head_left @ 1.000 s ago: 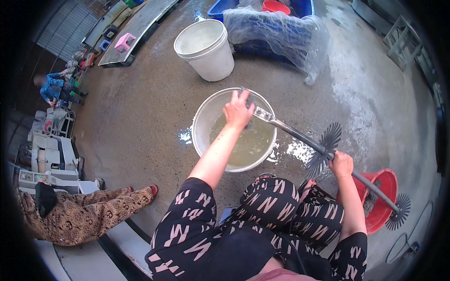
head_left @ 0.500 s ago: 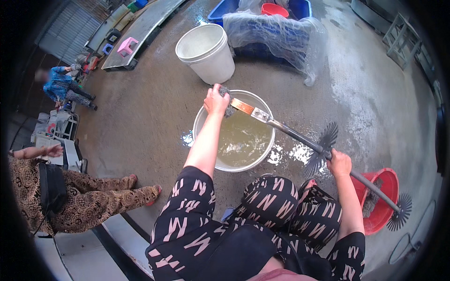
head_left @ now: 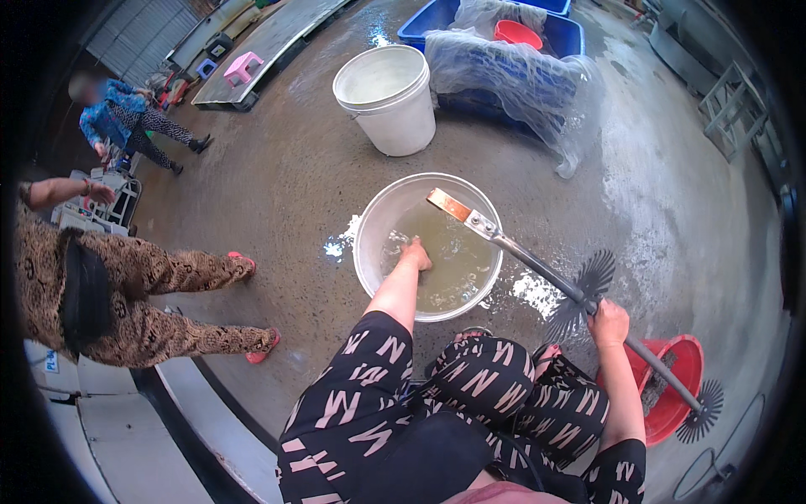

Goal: The person scrubs a metal tool with a wire brush in a bucket of water. They then use a long-handled brush to scrub the wet floor and pour water from a bucket to rinse the area.

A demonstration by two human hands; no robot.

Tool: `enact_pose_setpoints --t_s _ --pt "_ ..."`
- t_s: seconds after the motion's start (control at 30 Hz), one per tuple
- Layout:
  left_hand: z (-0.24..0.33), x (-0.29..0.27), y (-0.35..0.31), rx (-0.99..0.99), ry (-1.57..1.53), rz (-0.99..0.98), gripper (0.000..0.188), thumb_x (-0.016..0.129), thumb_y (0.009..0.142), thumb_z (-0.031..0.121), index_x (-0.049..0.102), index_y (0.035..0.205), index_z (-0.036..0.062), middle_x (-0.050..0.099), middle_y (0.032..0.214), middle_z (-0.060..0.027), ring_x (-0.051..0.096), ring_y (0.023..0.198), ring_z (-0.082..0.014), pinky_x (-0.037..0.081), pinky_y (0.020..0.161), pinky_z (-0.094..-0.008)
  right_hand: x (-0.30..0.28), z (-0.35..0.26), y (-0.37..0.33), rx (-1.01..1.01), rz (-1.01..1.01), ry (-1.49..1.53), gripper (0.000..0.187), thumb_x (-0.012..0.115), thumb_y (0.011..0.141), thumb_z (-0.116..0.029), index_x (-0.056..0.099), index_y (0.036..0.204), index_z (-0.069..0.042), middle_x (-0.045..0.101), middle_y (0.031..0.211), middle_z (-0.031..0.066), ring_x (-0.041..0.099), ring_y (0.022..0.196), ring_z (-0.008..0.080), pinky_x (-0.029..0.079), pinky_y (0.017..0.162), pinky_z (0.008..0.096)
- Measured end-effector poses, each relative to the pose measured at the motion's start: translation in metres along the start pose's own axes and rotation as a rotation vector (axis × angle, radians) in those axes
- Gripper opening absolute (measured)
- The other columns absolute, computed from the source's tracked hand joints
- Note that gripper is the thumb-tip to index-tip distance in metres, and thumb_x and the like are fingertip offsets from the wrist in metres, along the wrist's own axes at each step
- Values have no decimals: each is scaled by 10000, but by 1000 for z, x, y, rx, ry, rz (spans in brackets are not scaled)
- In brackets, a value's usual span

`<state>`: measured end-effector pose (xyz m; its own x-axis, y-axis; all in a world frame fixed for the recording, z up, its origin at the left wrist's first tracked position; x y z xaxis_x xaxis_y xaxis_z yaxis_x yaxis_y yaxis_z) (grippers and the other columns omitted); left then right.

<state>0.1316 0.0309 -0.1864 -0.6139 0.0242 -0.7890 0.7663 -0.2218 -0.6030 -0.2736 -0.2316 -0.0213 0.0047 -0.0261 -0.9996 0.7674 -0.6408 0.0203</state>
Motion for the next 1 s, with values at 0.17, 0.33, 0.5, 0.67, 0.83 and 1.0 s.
enact_pose_setpoints --t_s 0.17,0.33,0.5,0.67,0.83,1.0 --pt "-9 -60 16 91 -817 8 403 745 614 86 672 1007 34 684 965 -142 665 839 -275 533 736 -392 7 6 -9 6 8 -4 291 767 604 -174 567 804 -110 607 733 74 623 715 292 504 664 411" --pt "19 -148 -61 540 -1396 336 462 783 693 143 575 1096 55 655 963 -126 636 886 -221 523 789 -340 7 2 -7 35 -29 -40 175 676 652 -115 593 806 -110 617 750 80 630 726 297 503 662 414" --pt "75 -97 -38 481 -1591 210 482 784 748 382 586 1053 66 631 917 -77 588 853 -173 479 776 -329 18 10 -7 38 -2 -59 152 646 649 -95 607 795 -115 617 738 82 630 712 303 505 659 412" --pt "76 -105 -36 446 -1446 251 348 738 806 361 672 938 46 658 900 -27 576 845 -110 464 739 -288 27 20 -7 43 7 -101 128 645 653 -94 610 773 -119 626 751 82 633 714 304 506 660 415" --pt "51 -109 -26 455 -1514 -5 254 682 835 167 631 1047 38 667 925 -57 642 820 -149 538 706 -321 18 11 -7 50 27 -76 132 661 649 -101 604 767 -117 632 763 82 637 724 307 510 665 415" --pt "51 -121 -27 444 -1491 -45 271 698 762 92 654 1025 43 662 892 -45 620 769 -138 511 681 -301 16 9 -6 49 -6 -93 173 691 640 -123 600 787 -118 635 761 82 638 725 309 514 665 416"
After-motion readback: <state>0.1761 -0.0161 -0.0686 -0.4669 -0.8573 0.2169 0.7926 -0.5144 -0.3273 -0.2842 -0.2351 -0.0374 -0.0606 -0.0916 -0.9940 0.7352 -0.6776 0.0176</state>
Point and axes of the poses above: each hand's wrist, its own y-axis towards the middle knuckle, its own x-axis out of the palm, z = x × y, the point moved 3 cm from there along y, towards the middle knuckle
